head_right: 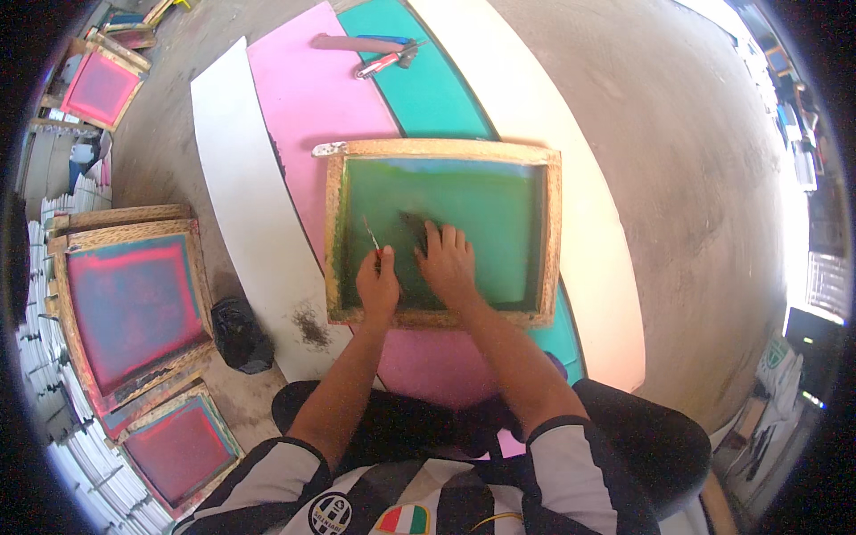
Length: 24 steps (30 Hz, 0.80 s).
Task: The person sits on the floor and uses a small tool to scrape or clean the edges of a green screen printing frame. They repeatedly work along the frame's border, removing debris and placing it into a nearby black bag.
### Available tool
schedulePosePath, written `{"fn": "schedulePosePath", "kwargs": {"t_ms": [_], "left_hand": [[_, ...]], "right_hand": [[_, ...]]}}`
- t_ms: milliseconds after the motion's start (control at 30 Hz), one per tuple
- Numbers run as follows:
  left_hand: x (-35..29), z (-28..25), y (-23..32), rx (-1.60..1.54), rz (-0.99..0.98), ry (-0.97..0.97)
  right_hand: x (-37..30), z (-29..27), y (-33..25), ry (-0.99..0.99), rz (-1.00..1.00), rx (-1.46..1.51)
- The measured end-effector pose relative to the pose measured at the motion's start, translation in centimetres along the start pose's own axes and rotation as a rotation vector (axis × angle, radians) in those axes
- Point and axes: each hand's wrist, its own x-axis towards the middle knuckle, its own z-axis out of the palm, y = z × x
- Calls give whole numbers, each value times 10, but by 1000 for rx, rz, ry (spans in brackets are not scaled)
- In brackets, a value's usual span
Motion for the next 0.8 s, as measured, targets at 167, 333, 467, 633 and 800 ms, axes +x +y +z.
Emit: {"fn": "schedulePosePath", "kwargs": {"t_ms": [167,333,467,633,800], "left_hand": [[5,-6,15,-19,-205,-31],[17,-16,34,-53,-299,-74],[33,-23,47,-49,-268,-86],[79,-45,38,662,438,82],[118,-43,12,955,383,29]], "right_hand": [[1,-1,-4,55,-18,-45],[11,-28,-31,5,-200,279],[21,-25,-50,-281,-7,566],[68,-25,-49,-128,88,498],[142,-18,-22,171,-82,255]]}}
